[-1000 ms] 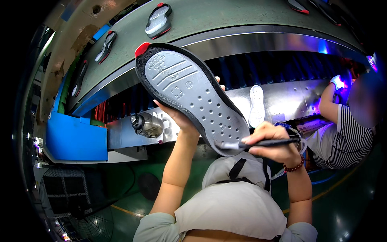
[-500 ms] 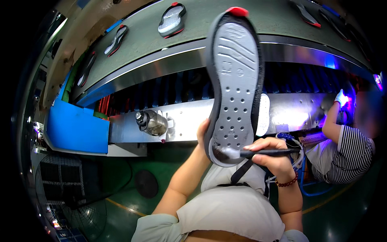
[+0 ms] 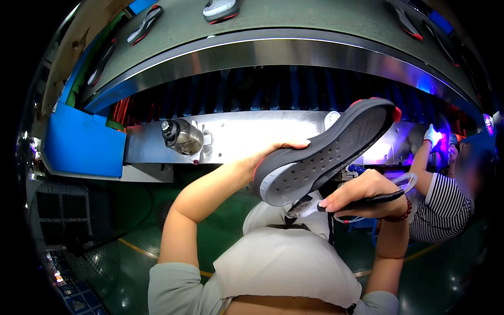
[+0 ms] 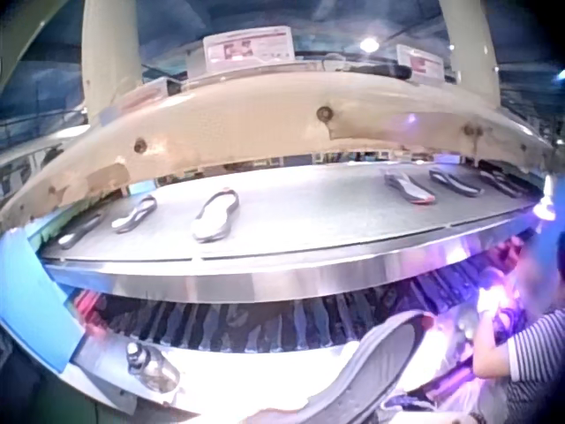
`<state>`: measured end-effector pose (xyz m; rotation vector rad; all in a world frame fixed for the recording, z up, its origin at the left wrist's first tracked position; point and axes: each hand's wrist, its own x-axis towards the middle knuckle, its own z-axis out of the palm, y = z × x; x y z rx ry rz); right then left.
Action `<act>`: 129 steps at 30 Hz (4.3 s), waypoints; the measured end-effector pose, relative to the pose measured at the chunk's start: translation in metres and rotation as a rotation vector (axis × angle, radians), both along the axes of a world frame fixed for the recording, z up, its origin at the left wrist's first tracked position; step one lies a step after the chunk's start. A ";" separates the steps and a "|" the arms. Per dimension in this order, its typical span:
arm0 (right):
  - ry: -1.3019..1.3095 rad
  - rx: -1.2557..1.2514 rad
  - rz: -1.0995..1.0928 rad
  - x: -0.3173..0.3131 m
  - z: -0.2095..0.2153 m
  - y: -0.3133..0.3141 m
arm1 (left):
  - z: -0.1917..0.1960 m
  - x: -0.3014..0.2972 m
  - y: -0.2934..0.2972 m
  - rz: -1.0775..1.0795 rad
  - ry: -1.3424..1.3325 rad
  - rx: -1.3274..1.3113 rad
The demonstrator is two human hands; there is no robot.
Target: The person repeatedly picks up gray slipper soles from a conveyor belt, applies a dark substance to the sole using a brush, and returns them to the belt. The process is repeated for multiple soles in a continuous assembly-line manner.
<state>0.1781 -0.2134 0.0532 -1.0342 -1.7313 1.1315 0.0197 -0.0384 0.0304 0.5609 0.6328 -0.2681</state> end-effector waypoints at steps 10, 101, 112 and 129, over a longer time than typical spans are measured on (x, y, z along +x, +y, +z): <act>-0.131 -0.073 0.146 0.017 0.019 0.018 | 0.016 -0.001 0.004 -0.230 0.129 0.149; 1.061 -0.182 -1.470 0.022 -0.157 -0.051 | 0.023 0.069 0.062 0.317 -0.924 -0.291; 1.162 -0.132 -1.706 0.022 -0.166 -0.100 | 0.044 0.391 0.139 0.586 -0.620 -0.085; 1.178 -0.331 -1.599 0.026 -0.166 -0.111 | 0.017 0.519 0.063 -0.135 -0.124 2.723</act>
